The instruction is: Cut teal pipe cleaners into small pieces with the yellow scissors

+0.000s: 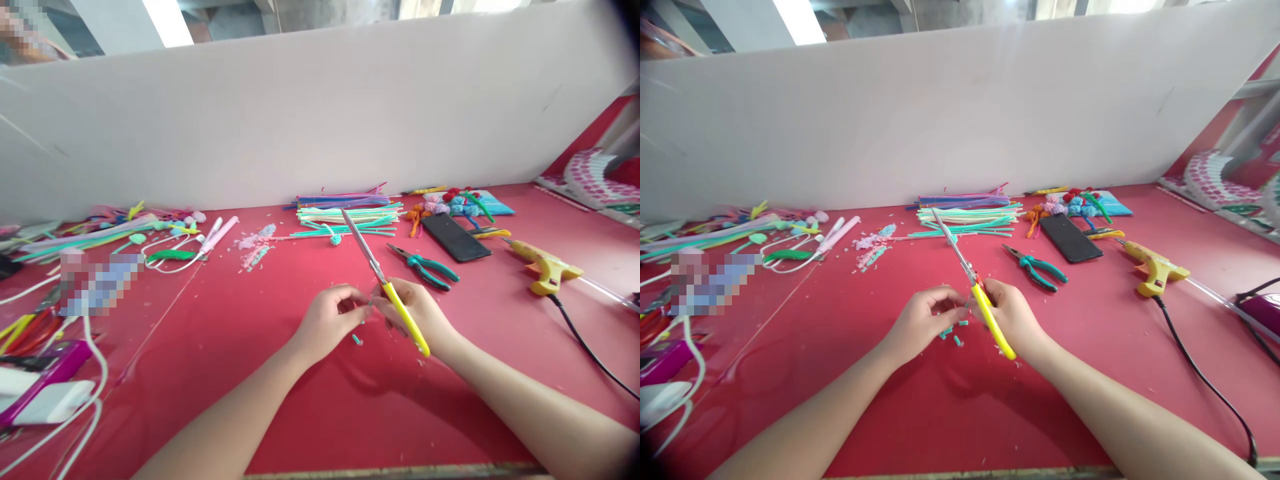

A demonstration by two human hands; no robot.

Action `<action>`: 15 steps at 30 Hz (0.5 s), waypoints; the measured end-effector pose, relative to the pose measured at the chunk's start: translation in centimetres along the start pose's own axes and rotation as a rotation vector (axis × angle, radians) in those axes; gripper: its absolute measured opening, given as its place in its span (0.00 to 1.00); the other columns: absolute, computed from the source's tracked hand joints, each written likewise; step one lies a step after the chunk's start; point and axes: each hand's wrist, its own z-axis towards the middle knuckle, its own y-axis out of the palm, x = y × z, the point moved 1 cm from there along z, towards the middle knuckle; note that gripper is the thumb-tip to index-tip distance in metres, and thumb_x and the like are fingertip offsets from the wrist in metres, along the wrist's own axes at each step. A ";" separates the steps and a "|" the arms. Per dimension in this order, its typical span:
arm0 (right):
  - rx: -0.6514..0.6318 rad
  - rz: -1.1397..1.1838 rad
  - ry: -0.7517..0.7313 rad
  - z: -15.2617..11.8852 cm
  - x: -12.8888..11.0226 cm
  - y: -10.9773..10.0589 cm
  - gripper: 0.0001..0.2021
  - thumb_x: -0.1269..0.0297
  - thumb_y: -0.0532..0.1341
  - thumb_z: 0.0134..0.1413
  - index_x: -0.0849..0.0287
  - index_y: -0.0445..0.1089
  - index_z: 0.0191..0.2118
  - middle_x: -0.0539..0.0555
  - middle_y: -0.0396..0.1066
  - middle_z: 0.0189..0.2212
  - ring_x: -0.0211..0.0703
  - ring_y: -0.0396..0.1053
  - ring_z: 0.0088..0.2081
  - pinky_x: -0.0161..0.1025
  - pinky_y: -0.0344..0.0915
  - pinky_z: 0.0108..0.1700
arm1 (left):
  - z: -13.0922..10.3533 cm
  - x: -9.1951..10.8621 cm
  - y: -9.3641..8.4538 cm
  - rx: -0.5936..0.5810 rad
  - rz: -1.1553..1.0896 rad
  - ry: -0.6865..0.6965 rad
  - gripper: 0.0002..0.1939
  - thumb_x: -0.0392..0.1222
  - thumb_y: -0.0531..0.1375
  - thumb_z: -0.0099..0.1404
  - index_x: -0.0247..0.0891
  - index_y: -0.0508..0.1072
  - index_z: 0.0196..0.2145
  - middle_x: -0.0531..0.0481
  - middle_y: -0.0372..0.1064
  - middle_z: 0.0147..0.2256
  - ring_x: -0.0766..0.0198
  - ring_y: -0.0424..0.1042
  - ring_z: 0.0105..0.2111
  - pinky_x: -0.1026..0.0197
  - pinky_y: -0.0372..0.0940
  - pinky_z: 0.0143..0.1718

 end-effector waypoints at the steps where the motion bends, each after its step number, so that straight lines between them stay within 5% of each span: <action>1: -0.007 -0.011 -0.007 0.0 0.0 0.0 0.08 0.60 0.52 0.46 0.60 0.61 0.26 0.43 0.54 0.13 0.28 0.52 0.14 0.28 0.48 0.16 | -0.1 0.1 0.2 -0.031 -0.031 -0.017 0.10 0.45 0.54 0.54 0.36 0.68 0.28 0.51 0.64 0.24 0.68 0.63 0.24 0.66 0.59 0.24; 5: 0.003 -0.065 -0.028 -0.1 0.1 0.0 0.09 0.59 0.52 0.46 0.60 0.61 0.26 0.43 0.54 0.13 0.29 0.51 0.15 0.29 0.46 0.17 | 0.0 -0.1 0.4 -0.047 -0.141 -0.046 0.08 0.42 0.55 0.54 0.35 0.68 0.25 0.53 0.61 0.22 0.70 0.61 0.22 0.68 0.57 0.22; 11: 0.097 -0.144 -0.097 0.1 0.5 -0.3 0.10 0.58 0.54 0.43 0.60 0.58 0.23 0.43 0.51 0.15 0.29 0.49 0.18 0.30 0.44 0.19 | 0.5 -0.5 -0.7 0.133 -0.392 -0.106 0.07 0.42 0.59 0.49 0.35 0.68 0.24 0.54 0.62 0.22 0.72 0.61 0.23 0.69 0.57 0.25; 15: 0.141 -0.188 -0.152 0.2 0.8 -0.2 0.10 0.59 0.54 0.42 0.60 0.56 0.21 0.44 0.51 0.16 0.30 0.49 0.19 0.30 0.43 0.19 | 0.5 -0.7 -0.7 0.148 -0.464 -0.128 0.08 0.42 0.60 0.48 0.35 0.67 0.24 0.54 0.62 0.22 0.72 0.61 0.22 0.69 0.57 0.24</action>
